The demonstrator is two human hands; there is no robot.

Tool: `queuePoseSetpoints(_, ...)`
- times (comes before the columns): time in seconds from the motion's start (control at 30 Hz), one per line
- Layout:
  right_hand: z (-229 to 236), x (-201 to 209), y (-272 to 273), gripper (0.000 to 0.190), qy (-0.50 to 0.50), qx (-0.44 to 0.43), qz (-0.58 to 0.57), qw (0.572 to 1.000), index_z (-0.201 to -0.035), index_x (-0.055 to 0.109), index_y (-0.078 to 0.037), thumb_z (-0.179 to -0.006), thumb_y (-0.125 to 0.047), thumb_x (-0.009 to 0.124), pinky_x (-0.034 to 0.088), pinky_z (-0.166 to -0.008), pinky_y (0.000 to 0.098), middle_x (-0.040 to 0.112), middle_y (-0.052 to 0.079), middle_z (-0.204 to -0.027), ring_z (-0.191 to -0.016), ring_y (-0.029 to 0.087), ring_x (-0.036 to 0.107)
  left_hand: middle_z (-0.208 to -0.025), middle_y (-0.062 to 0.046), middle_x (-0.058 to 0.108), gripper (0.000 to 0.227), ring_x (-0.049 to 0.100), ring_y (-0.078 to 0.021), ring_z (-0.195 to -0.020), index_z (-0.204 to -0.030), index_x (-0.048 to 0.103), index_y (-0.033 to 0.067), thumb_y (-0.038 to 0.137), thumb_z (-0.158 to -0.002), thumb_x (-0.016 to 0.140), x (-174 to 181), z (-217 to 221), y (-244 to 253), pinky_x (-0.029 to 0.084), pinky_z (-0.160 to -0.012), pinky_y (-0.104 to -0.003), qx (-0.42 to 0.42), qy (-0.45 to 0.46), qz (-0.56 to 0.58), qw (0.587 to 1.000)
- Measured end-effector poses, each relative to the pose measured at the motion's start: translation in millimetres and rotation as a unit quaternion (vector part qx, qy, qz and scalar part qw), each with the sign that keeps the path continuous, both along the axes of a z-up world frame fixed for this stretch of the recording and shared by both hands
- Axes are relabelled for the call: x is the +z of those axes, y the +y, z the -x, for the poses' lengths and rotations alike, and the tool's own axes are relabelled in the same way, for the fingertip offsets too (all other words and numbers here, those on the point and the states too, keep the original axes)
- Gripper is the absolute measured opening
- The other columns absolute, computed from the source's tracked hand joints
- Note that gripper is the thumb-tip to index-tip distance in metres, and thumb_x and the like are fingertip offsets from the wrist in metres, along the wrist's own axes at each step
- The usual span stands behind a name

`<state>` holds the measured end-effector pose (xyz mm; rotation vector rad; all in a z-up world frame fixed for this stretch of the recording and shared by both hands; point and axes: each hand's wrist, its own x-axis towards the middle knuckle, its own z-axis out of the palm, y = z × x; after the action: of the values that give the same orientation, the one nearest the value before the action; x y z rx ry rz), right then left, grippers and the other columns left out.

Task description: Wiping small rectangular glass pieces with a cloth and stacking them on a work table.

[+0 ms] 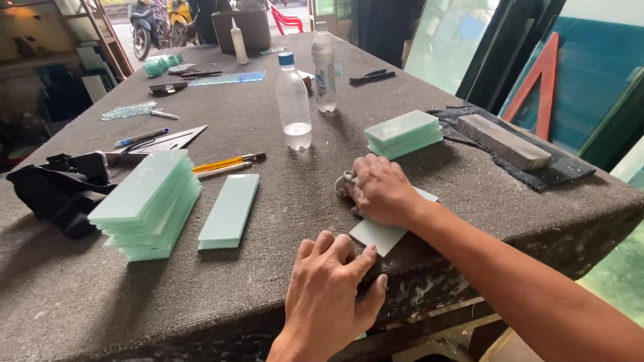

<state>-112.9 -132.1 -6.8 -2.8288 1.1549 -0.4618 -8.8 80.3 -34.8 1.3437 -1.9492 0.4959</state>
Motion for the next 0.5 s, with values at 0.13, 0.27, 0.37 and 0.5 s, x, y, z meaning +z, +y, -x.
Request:
queuePoseSetpoints(0.13,-0.2,3.2,48.3,0.041,-0.066,0.121,-0.008,0.99,-0.101,0.054,-0.016,-0.115,-0.054,0.054,0.044,-0.093,0.0468,0.063,0.009,-0.1,-0.095,0.028,0.058,-0.088,-0.009,0.062,0.03,0.058,-0.034,-0.09,-0.092,0.08,0.0117,0.041,-0.096,0.076,3.7,-1.0,2.1,0.046,-0.081,-0.05,-0.016,0.017,-0.008,1.0)
queuePoseSetpoints(0.27,30.2,0.8,-10.2,0.026,-0.038,0.033,-0.013,0.999,-0.103,0.058,-0.019,-0.114,-0.043,0.057,0.044,-0.085,0.0444,0.062,0.007,-0.103,-0.092,0.025,0.056,-0.094,-0.01,0.064,0.039,0.058,-0.0343,-0.096,-0.119,0.083,0.0096,0.042,-0.099,0.074,3.2,-1.6,-1.1,0.048,-0.082,-0.052,-0.015,0.021,-0.031,0.999)
queuePoseSetpoints(0.37,56.8,10.8,-40.2,0.025,0.038,-0.086,0.017,0.995,-0.114,0.062,-0.023,-0.114,-0.045,0.05,0.046,-0.089,0.0374,0.062,0.002,-0.111,-0.097,0.02,0.054,-0.134,-0.016,0.067,0.045,0.06,-0.0384,-0.125,-0.121,0.085,0.0104,0.047,-0.099,0.071,1.2,-3.1,-3.9,0.047,-0.094,-0.058,-0.016,0.038,-0.044,0.998)
queuePoseSetpoints(0.5,80.8,7.0,-64.8,0.035,0.062,-0.144,0.102,0.982,-0.125,0.059,-0.014,-0.115,-0.045,0.049,0.051,-0.096,0.0492,0.062,0.015,-0.119,-0.108,0.032,0.061,-0.142,-0.012,0.076,0.045,0.058,-0.0399,-0.135,-0.114,0.076,0.0062,0.041,-0.087,0.082,3.7,-1.6,-2.8,0.042,-0.108,-0.056,-0.043,0.038,-0.059,0.997)
